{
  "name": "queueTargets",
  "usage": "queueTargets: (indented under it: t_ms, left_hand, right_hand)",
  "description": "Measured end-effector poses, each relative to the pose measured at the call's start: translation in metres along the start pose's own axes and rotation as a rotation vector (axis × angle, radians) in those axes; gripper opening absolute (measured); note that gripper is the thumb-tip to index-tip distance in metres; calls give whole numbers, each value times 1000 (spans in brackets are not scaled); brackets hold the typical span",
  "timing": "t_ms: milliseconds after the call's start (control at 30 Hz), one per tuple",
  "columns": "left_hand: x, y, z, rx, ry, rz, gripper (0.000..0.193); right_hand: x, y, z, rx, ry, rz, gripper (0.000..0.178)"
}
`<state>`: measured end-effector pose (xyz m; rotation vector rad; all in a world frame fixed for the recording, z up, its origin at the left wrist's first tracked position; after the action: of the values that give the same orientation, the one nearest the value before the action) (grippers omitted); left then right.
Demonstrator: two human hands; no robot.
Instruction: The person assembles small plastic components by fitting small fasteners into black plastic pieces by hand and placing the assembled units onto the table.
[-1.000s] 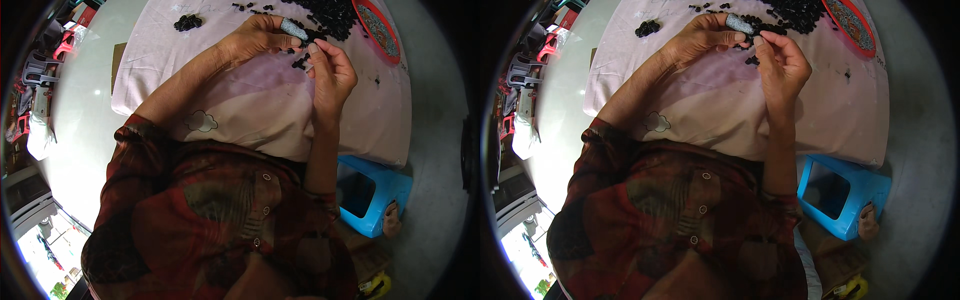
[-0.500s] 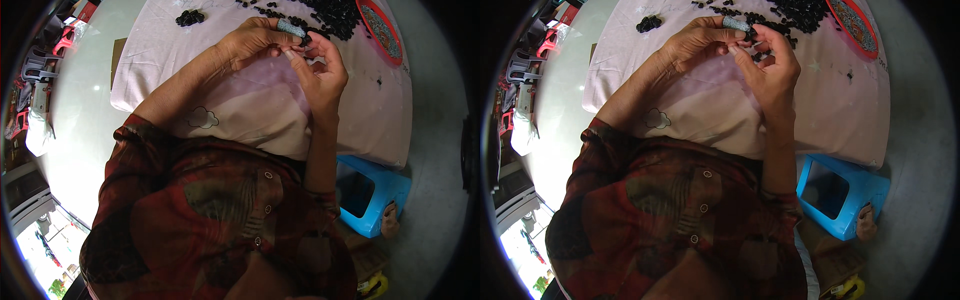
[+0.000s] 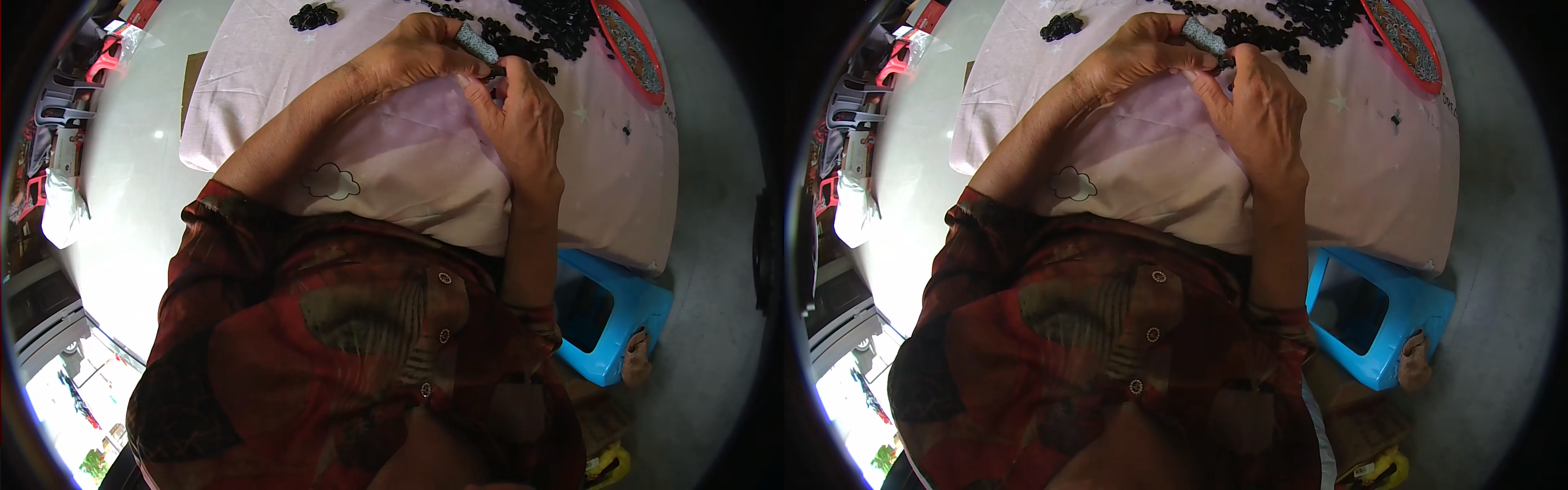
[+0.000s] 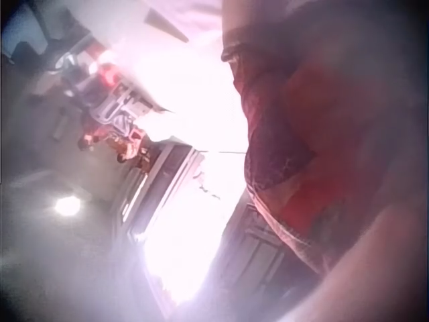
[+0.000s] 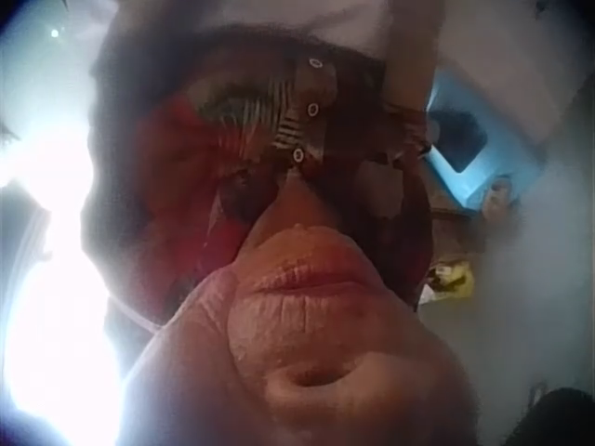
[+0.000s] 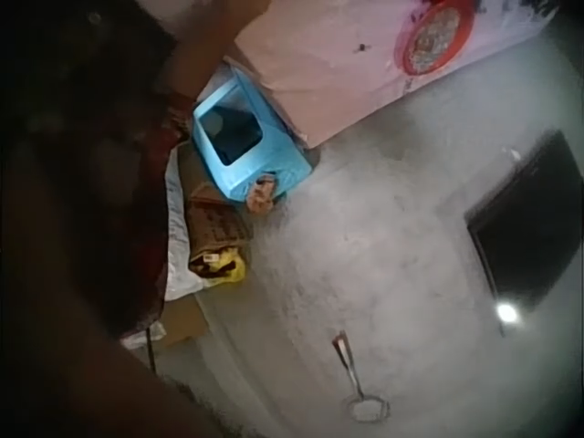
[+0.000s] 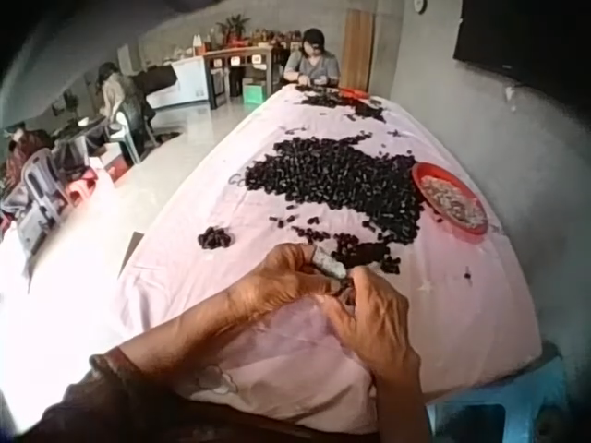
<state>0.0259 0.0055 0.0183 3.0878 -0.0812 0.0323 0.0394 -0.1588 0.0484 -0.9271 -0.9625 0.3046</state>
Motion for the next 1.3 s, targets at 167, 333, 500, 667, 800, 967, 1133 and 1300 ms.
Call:
queueTargets:
  t_ms: [167,333,500,667,800,967,1133,1300]
  left_hand:
    - [1,-5,4,33,8,-4,19]
    - [-4,0,-1,-142,46,111,16]
    - [-8,-3,-2,-196,-47,74,17]
    - [-8,-4,-1,-155,-3,111,17]
    - [-6,-11,2,-22,16,176,13]
    - [-12,-13,3,-20,-37,223,11]
    - [-12,-15,15,-30,-22,189,11]
    - [-26,-11,2,-62,-55,132,14]
  right_hand:
    - [-3,11,1,-57,81,235,46]
    - [-4,12,3,19,62,224,47]
    - [-2,7,6,13,54,179,46]
    - [-4,9,5,29,27,160,43]
    - [-5,12,10,9,9,210,41]
    - [-7,17,15,131,-34,236,40]
    - [-6,20,18,96,-29,294,41]
    - [-5,19,20,92,-62,307,42]
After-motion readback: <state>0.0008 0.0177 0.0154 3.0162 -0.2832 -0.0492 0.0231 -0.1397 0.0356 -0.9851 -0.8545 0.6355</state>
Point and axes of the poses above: each hand's wrist, its own x-axis towards the middle knuckle, its own y-axis out of the palm, z = x × y, the point moved 4 cm from there along x, towards the middle knuckle, and after that the axes turned 1 degree about -x, right-handed, at the moved point
